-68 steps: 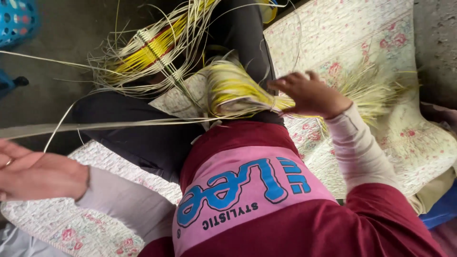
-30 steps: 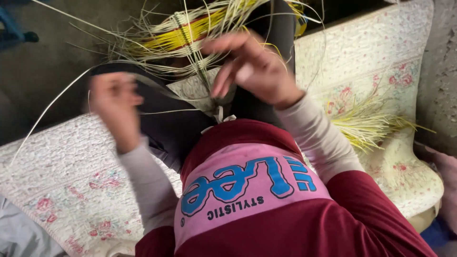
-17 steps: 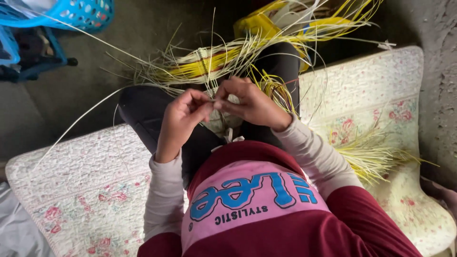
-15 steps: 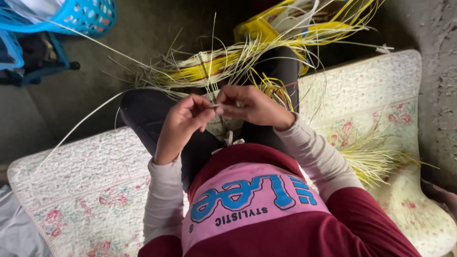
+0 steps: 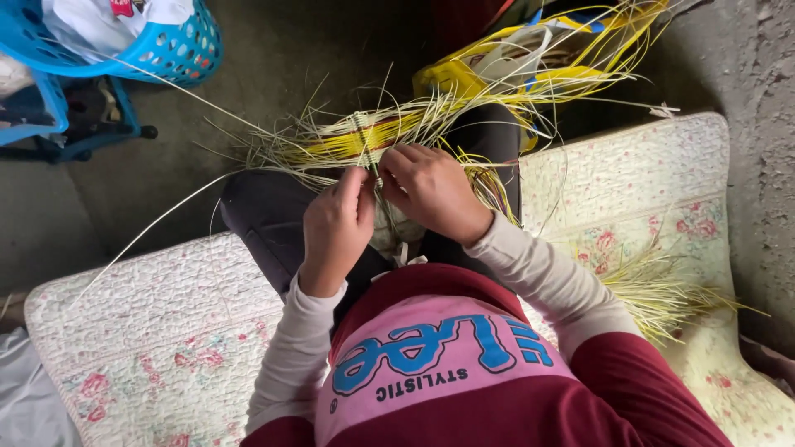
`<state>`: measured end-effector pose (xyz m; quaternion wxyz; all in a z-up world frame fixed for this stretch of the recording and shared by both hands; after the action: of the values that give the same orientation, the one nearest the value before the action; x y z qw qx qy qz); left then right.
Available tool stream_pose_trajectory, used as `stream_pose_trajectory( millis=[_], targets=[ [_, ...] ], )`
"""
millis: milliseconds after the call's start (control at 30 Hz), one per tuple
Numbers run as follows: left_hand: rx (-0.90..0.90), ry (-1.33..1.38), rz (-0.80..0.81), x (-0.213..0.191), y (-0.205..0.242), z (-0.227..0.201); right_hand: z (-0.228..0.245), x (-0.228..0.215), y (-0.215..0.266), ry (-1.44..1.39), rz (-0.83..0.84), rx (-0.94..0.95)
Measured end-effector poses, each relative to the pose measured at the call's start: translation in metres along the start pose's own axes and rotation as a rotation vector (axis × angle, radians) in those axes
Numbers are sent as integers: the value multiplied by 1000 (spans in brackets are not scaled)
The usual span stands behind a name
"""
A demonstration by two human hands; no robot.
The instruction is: Weaving thin flexible strips together to form a basket or mat structure.
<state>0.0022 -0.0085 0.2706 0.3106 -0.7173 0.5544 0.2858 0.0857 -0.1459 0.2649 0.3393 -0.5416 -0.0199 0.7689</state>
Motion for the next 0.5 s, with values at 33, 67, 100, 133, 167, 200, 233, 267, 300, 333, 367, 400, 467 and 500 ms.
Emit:
stream_pose_trajectory(
  millis=[33, 67, 100, 133, 167, 200, 233, 267, 300, 333, 367, 400, 467, 500],
  targets=[
    [-8, -41, -32, 3, -1, 7, -7, 1, 1, 11, -20, -1],
    [-17, -80, -59, 6, 0, 14, -13, 1, 4, 21, -37, 2],
    [-17, -79, -58, 11, 0, 33, -33, 7, 13, 21, -36, 3],
    [-56, -153, -81, 14, -1, 53, -55, 12, 20, 122, -34, 34],
    [-96, -227, -105, 18, -2, 73, -77, 17, 28, 222, -33, 64],
    [-96, -229, -107, 9, -2, 85, -100, 20, 41, 221, -34, 62],
    [-183, -294, -138, -1, -2, 101, -124, 21, 56, 318, -38, 127],
    [-271, -359, -169, -11, 0, 116, -149, 23, 70, 414, -42, 193],
    [-272, -361, -170, -13, 6, 142, -159, 15, 79, 412, -43, 192],
    [-265, -425, -279, -19, 12, 166, -170, 4, 88, 516, -63, 249],
    [-257, -489, -388, -24, 19, 191, -182, -7, 98, 619, -84, 306],
    [-256, -490, -387, -28, 23, 198, -205, -6, 115, 619, -85, 307],
    [-397, -486, -432, -39, 33, 218, -256, -2, 152, 890, 67, 477],
    [-396, -486, -430, -37, 32, 216, -263, -3, 156, 890, 68, 479]
  ],
)
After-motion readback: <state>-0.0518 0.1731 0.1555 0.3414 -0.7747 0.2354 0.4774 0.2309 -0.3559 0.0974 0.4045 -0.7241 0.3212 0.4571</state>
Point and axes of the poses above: each hand's wrist, its own y-axis away from the middle knuckle, its own x-axis out of the palm, z = x × y, the point moved 4 cm from there along -y, towards the middle knuckle, and after that the axes turned 8 degrees about -x, right-handed, at the moved point
